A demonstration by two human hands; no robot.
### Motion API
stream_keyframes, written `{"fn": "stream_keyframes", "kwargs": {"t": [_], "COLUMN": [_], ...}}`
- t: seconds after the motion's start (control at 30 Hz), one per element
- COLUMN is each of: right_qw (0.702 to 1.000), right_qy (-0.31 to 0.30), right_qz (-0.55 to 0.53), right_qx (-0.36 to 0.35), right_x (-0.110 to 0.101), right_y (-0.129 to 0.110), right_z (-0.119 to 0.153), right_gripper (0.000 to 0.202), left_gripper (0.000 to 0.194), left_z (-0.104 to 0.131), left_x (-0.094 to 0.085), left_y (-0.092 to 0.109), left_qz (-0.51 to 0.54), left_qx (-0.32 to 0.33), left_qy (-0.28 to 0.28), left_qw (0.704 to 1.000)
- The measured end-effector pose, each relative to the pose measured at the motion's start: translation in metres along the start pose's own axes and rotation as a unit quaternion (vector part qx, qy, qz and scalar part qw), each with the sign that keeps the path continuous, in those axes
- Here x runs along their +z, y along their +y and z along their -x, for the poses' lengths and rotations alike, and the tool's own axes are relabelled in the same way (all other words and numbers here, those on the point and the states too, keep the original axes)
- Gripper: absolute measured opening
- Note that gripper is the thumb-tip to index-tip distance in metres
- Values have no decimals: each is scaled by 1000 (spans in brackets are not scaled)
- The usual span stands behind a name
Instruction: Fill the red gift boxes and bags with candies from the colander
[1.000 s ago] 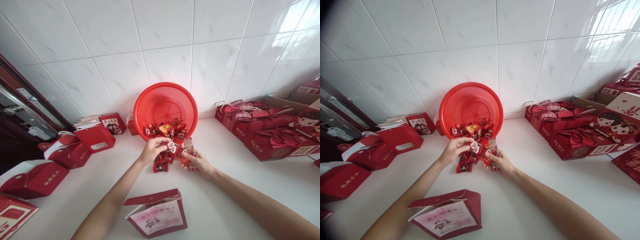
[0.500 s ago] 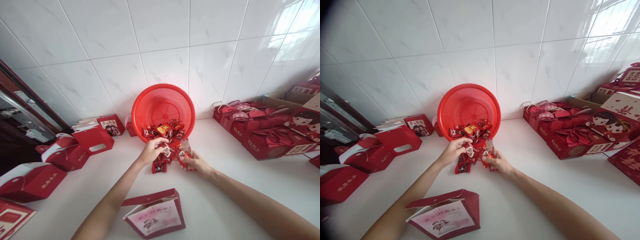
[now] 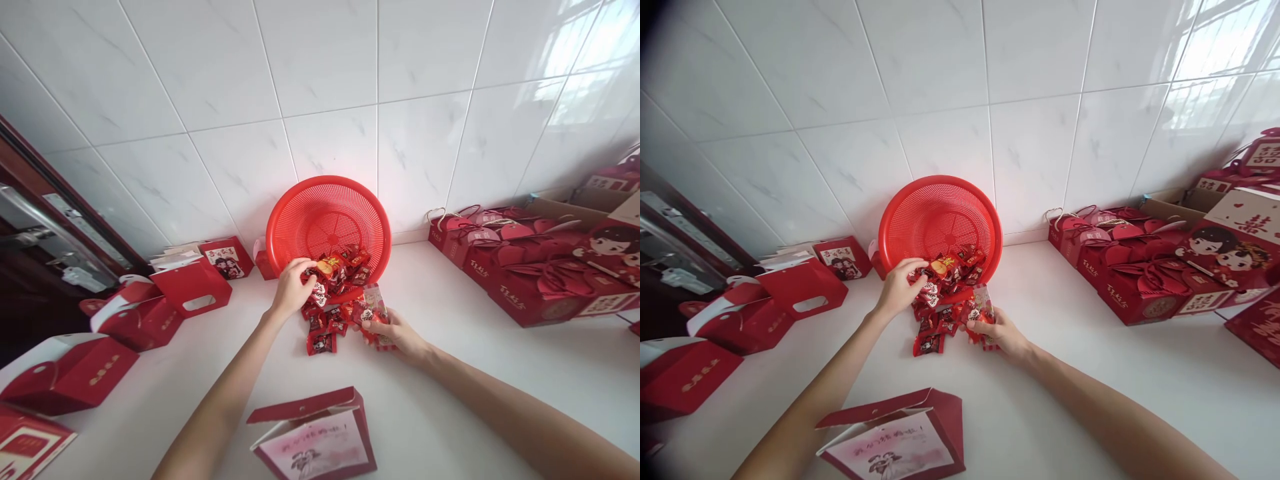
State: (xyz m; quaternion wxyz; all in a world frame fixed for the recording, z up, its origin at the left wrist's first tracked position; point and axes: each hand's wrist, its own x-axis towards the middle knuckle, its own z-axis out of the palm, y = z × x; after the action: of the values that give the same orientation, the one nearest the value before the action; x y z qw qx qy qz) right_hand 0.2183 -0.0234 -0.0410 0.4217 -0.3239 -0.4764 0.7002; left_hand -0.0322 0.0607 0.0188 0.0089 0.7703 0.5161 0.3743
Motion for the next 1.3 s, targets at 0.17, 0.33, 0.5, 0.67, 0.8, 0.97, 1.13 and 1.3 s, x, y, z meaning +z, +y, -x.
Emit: {"fn": "stream_keyframes", "kwargs": {"t": [0.17, 0.33, 0.5, 0.67, 0.8, 0.97, 1.13, 1.3], "right_qw": [1000, 1000, 1000, 1000, 1000, 1000, 999, 1000], "right_qy": [-1, 4, -4, -14, -19, -20, -21, -14], "right_qz": [-6, 6, 22, 26, 16, 17, 21, 2], "right_qx": [-6, 17, 22, 5, -2, -6, -10, -14], "right_x": [0, -1, -1, -1, 0, 0, 1, 2], "right_y": [1, 2, 1, 2, 2, 1, 0, 0], "right_z": [0, -1, -2, -3, -3, -3, -3, -3], "right_gripper": [43, 44, 43, 44, 44, 44, 43, 45], "left_gripper": [42, 62, 53, 22, 11, 26, 54, 50], "left_z": [-33, -50, -68, -86, -87, -81, -81, -81], "left_x": [18, 28, 17, 7, 16, 44, 67, 72], "left_y": [16, 14, 9, 4, 10, 38, 60, 60], "left_qz": [-46, -86, -114, -134, -114, -82, -105, -138], "left_qx": [-11, -41, -45, -26, 25, 121, 171, 170], "left_qy": [-102, -150, -114, -46, -79, -166, -216, -224], "left_qw": [994, 984, 986, 990, 990, 975, 955, 950]}}
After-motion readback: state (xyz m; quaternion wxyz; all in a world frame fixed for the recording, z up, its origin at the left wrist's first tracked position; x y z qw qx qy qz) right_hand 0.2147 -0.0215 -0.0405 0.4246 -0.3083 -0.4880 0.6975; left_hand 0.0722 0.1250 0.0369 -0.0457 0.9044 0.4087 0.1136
